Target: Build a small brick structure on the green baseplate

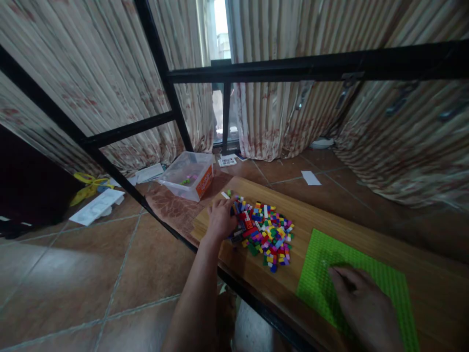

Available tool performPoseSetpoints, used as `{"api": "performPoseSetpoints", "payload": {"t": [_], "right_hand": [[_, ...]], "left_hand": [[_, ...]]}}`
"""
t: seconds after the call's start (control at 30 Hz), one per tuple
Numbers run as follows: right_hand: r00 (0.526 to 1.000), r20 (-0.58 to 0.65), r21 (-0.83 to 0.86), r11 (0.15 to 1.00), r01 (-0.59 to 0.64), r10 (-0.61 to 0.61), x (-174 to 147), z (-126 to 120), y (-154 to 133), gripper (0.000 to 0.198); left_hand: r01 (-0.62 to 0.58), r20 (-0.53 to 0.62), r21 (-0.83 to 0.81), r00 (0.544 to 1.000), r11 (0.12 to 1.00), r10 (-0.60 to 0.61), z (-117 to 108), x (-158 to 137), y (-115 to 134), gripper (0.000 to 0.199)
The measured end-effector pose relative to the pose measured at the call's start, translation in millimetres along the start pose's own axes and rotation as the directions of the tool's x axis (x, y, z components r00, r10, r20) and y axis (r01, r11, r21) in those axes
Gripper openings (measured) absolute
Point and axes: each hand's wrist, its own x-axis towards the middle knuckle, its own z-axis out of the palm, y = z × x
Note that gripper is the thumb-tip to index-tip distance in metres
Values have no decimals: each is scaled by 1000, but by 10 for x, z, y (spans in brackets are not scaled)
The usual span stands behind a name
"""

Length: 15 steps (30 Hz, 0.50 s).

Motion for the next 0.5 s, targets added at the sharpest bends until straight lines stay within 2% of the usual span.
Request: {"api": "performPoseSetpoints", "payload": {"t": [0.13, 0.33, 0.5], "right_hand": [[999, -4, 10, 999, -41, 41, 21, -12, -45, 41], [999, -36, 49, 999, -5, 7, 40, -6, -80, 39], [1000, -22, 69, 998, 2, 0, 30, 0, -64, 40]], "left_hand": [[-11, -86, 5, 996, 1000, 12, -25, 17, -32, 56], [12, 6, 44, 1000, 999, -13, -30, 16, -45, 67], [29, -24, 22, 999, 999, -29, 36, 25, -47, 63]]}}
